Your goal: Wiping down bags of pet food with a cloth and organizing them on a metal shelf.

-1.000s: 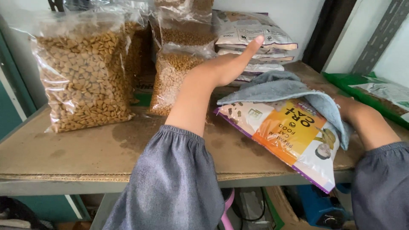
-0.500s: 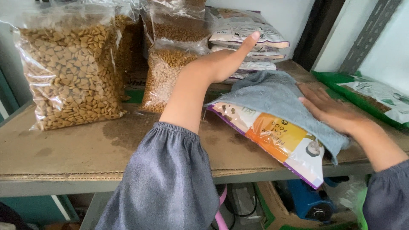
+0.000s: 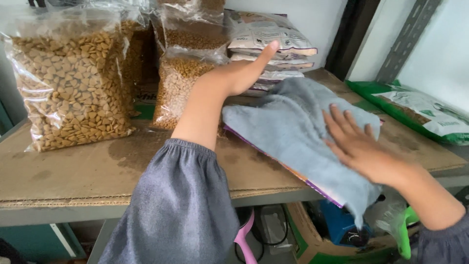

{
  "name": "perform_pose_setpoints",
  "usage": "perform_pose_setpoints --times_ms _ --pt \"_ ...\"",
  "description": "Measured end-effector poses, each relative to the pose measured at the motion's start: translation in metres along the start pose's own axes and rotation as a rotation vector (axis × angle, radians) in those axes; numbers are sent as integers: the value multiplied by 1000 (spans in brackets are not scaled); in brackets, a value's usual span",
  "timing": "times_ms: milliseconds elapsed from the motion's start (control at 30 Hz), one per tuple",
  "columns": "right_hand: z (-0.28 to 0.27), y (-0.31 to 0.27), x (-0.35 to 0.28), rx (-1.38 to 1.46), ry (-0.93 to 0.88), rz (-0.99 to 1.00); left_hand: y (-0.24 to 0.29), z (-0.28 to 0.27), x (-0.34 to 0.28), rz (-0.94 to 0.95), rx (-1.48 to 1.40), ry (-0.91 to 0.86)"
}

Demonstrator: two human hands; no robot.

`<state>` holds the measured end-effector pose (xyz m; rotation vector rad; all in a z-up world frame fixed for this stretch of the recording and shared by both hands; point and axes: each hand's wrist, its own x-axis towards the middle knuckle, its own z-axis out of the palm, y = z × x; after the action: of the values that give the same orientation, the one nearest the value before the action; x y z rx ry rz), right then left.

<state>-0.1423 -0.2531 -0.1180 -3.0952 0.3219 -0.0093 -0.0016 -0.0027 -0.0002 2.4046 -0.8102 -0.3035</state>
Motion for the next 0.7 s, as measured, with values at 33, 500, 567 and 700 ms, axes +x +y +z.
perform_pose_setpoints --times_ms 33,500,567,700 --pt "1 -6 -4 3 1 2 0 1 0 1 4 -1" --pt "-19 -32 15 -47 42 -363 6 7 4 -44 32 28" --pt "-29 -28 34 12 0 -289 8 7 2 -43 37 13" --pt "-41 -16 66 170 -104 -69 8 8 4 -22 39 -6"
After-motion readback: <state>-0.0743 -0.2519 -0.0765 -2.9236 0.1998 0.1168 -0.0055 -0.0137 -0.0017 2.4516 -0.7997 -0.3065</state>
